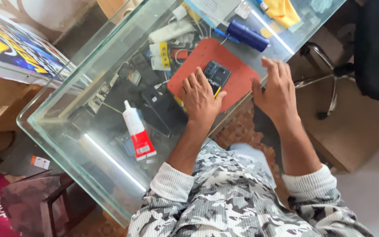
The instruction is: The person uses a screwdriver to remove screws from a smartphone's back cover, then uses a prying tool to separate the cover from the phone body. The person sets the cover aside and continues to manipulate the phone's internal components.
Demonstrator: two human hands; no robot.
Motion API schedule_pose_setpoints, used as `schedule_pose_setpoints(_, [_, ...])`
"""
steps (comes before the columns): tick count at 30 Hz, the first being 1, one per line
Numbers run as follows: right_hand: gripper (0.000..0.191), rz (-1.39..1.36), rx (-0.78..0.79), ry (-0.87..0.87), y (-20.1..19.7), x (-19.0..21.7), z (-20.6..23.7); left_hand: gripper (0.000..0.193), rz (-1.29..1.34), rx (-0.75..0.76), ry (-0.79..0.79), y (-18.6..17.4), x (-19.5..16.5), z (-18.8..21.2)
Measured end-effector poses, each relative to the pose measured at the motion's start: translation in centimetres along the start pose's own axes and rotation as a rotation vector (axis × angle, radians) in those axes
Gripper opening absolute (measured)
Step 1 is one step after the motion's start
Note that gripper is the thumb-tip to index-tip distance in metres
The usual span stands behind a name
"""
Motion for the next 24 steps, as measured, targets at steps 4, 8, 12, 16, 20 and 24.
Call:
schedule_pose_setpoints(4, [0.059,0.031,0.005,-0.111,1.8,-3.2,-5.1,0.096,0.076,0.022,-0.016,1.9,0.3,-1.0])
schedule_pose_setpoints(8, [0.057,-0.026,0.140,-0.212,5.4,-5.3,-8.9,0.080,0.199,-0.009,-0.025,3.9,1.3,-0.9])
schedule_pose_setpoints(12, [0.052,-0.075,0.203,-0.304,6.8,-5.9,-11.4,0.073,0.307,0.083,-0.210,6.5,2.2,0.3])
schedule_pose_setpoints(16, [0.051,-0.048,0.137,-0.453,6.0,-4.2,-12.5,0.075,0.333,-0.027,-0.286,5.7,2.3,1.3])
schedule_pose_setpoints(20, [0.043,-0.236,0.203,-0.527,4.8,-3.0,-12.9,0.073,0.351,-0.142,-0.330,4.5,1.9,2.0])
schedule_pose_setpoints(24, [0.032,-0.563,0.367,-0.532,5.0,-1.4,-11.8,0.073,0.315,-0.148,-0.353,4.1,1.6,2.6])
Point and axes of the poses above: each hand's wrist, its own z-axis away from the middle knuckle, its own y-axis out of the palm, x = y × z, the point moved 8 cm from there along -z, towards the middle knuckle, and after that the axes turned 1 degree about x, right-handed, at the moved point
